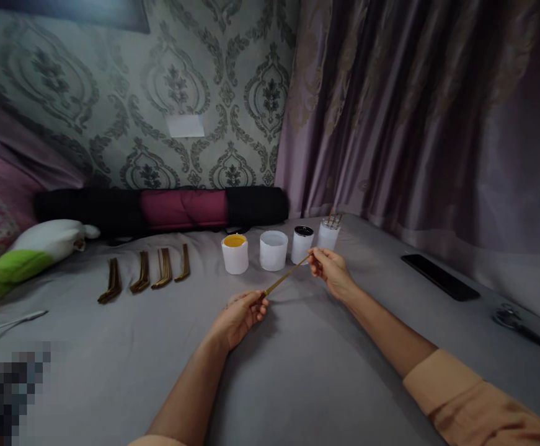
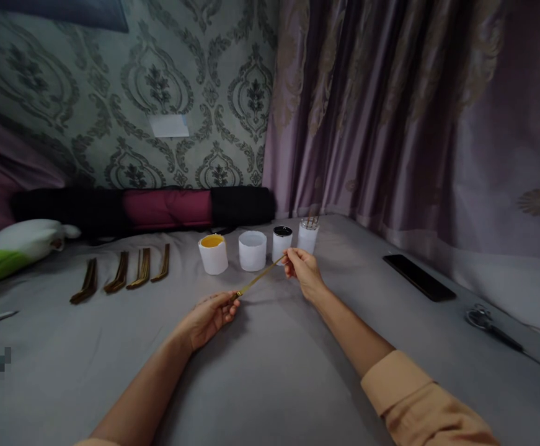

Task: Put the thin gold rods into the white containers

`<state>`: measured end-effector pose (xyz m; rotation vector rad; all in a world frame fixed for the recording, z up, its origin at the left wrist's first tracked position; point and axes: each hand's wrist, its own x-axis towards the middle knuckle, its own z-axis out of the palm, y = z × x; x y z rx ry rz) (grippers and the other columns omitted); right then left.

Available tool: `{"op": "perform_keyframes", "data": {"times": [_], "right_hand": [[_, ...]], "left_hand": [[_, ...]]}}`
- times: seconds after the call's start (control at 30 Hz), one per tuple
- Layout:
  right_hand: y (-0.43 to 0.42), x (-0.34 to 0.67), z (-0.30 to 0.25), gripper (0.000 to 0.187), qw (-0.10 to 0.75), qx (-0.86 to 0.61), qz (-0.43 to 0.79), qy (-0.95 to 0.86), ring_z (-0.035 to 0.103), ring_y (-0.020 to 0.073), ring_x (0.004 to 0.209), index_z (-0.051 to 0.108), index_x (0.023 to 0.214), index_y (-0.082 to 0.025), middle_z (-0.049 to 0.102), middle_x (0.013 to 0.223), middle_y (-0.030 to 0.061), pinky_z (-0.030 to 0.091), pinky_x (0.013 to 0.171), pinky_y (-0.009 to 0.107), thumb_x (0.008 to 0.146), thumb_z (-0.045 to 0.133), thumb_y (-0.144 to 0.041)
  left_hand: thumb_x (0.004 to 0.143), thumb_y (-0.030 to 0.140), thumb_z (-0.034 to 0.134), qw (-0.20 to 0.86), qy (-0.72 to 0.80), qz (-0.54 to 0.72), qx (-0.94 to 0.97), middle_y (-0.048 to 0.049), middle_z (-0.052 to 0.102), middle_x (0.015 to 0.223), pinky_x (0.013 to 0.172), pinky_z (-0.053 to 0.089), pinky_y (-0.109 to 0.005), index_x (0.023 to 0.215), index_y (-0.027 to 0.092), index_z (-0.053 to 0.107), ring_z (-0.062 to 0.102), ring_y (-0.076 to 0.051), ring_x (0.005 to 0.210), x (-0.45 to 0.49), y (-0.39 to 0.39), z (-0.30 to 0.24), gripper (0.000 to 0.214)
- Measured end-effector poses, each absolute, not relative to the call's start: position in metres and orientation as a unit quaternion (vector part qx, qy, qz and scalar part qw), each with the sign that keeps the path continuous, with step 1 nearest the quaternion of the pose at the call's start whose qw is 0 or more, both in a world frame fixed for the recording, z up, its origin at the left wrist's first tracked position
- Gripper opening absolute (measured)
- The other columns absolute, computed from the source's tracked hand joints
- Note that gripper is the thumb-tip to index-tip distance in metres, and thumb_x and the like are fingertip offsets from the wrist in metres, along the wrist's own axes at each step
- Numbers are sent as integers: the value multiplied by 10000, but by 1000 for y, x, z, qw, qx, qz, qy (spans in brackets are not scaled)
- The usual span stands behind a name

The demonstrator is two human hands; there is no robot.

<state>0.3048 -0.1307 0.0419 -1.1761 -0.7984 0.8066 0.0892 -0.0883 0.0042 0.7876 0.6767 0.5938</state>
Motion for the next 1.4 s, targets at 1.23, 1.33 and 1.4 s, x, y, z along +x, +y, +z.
{"op": "perform_keyframes", "data": {"times": [1.23,1.33,1.4], "right_hand": [[-163,390,124,93,721,-594,186,-306,444,50,424,566,678,-169,561,615,2,356,358,167,727,567,-249],[-164,399,140,88,715,-610,148,-306,438,44,426,561,697,-156,558,624,5,350,364,161,754,530,-215],[-163,406,150,98,714,-616,122,-310,442,43,430,560,709,-144,556,637,11,344,363,163,768,504,-200]], "left_hand": [[761,133,513,836,310,301,339,-50,578,706,517,439,-168,898,84,574,531,-64,566,83,-85,5,158],[756,129,519,841,302,303,331,-45,571,702,504,433,-161,895,83,575,524,-59,563,82,-83,3,157],[755,131,522,843,299,304,329,-43,567,704,494,429,-159,900,81,573,521,-57,560,81,-83,2,162]]}}
